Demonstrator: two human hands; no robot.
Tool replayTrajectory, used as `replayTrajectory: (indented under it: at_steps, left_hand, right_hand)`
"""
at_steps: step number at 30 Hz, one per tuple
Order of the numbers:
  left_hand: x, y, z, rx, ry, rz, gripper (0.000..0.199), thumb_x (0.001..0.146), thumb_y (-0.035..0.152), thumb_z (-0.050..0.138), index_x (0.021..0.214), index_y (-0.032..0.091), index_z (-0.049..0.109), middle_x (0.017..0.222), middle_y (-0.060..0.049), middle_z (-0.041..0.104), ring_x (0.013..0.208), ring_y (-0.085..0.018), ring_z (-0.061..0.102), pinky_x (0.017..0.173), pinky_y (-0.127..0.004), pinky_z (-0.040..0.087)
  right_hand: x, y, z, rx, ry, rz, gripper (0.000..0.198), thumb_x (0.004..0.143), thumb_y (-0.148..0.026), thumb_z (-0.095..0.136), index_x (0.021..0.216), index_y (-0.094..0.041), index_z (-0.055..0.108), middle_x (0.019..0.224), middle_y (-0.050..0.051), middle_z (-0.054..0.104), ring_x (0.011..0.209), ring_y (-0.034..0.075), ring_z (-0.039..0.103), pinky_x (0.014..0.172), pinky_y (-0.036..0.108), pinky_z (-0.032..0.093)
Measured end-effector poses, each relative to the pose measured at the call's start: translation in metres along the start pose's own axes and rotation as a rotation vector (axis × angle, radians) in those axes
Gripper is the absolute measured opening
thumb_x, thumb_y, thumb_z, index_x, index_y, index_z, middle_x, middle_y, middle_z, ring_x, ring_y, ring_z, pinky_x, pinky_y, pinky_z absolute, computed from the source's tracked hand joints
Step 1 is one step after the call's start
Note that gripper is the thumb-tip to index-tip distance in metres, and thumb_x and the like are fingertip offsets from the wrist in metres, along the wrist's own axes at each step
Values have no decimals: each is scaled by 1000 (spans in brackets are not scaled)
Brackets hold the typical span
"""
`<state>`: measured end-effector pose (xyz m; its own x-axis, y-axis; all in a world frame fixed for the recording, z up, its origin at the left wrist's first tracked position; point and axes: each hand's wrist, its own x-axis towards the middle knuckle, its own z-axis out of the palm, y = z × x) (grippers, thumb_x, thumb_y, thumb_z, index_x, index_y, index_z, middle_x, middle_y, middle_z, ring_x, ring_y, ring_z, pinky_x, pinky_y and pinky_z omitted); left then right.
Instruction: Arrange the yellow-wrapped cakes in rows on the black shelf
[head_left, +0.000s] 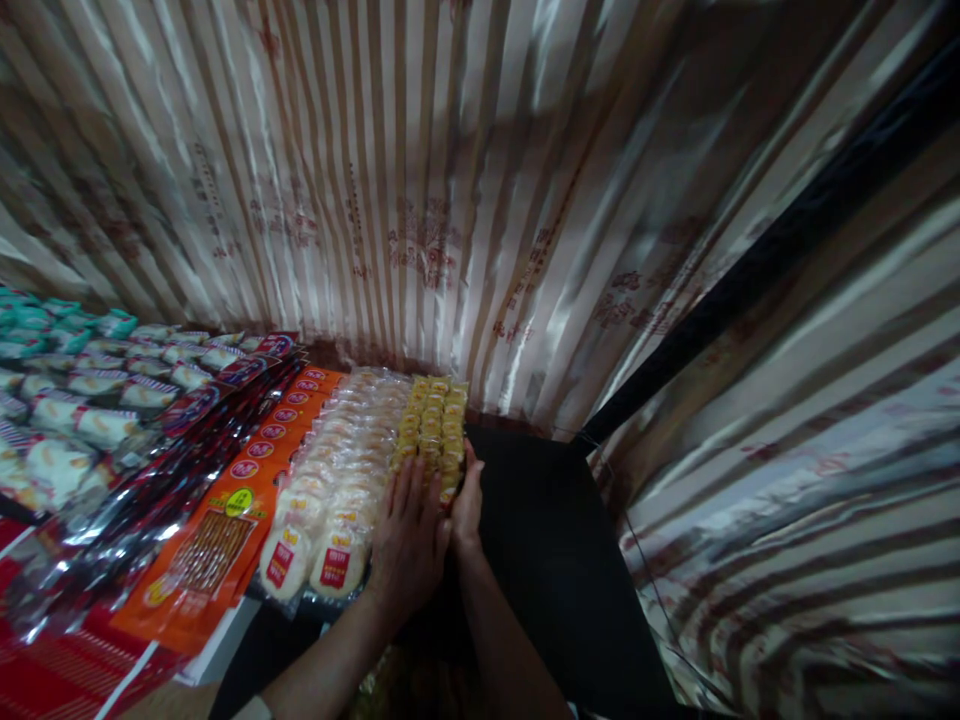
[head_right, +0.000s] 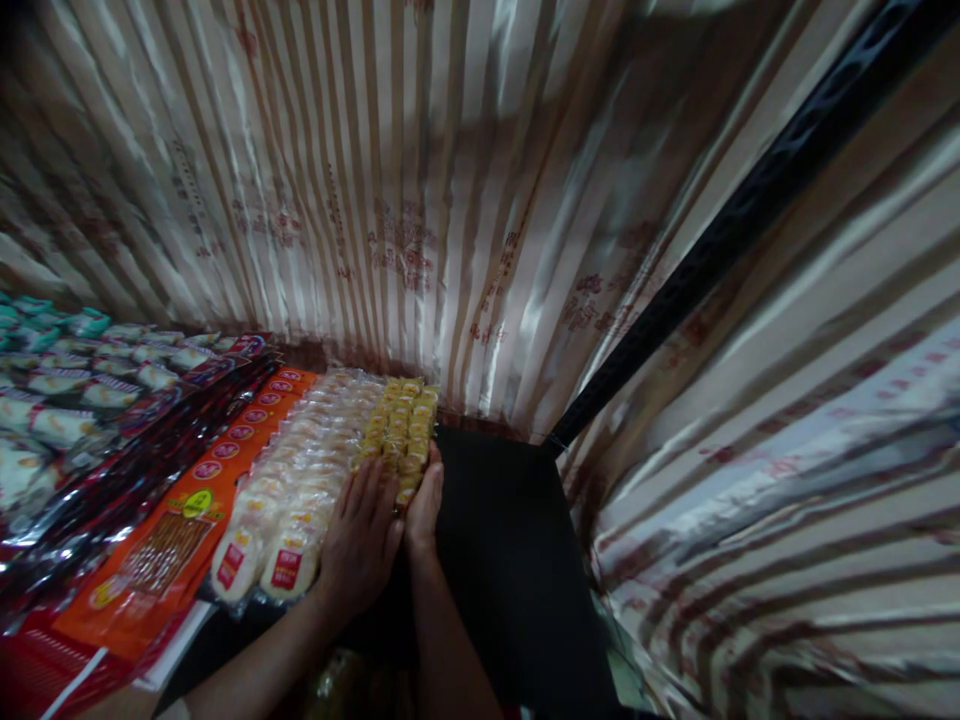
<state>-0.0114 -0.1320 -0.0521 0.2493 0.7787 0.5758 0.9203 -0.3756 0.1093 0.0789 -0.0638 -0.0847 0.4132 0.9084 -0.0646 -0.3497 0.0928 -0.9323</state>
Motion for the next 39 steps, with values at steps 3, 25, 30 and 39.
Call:
replayTrajectory:
  at_steps: [3, 25, 30, 39]
  left_hand:
    - [-3, 2, -7, -24, 29, 14, 51, 86, 31, 45, 133, 12, 38, 146, -17, 29, 137, -32, 19, 106, -48, 30]
    - [-79, 55, -11, -1162, -399, -557, 59, 91, 47, 27, 141, 15, 26, 151, -7, 18, 139, -21, 16, 116, -39, 15]
    - [-62, 67, -12, -1399, -407, -766, 70, 89, 56, 26, 142, 11, 23, 151, -9, 17, 140, -21, 13, 116, -36, 14]
    - [-49, 68, -1, -1431, -331, -774, 77, 85, 63, 26, 142, 11, 23, 151, -10, 16, 140, -21, 12, 117, -37, 11]
  right_hand:
    - [-3, -4, 2, 45, 54, 22, 63, 82, -63, 30, 129, -24, 48, 127, 2, 57, 116, 20, 51, 96, 34, 40]
    - [-48, -17, -44, -606, 7, -377, 39, 85, -44, 44, 108, -18, 62, 113, 10, 54, 109, 21, 49, 96, 38, 39]
    - [-35, -31, -42, -840, -134, -525, 39, 88, -29, 38, 122, -26, 55, 120, 8, 45, 108, 20, 46, 95, 40, 42]
    - [-11, -48, -48, -1147, -389, -694, 56, 76, -6, 39, 125, -32, 53, 122, 7, 43, 105, 20, 47, 90, 38, 48]
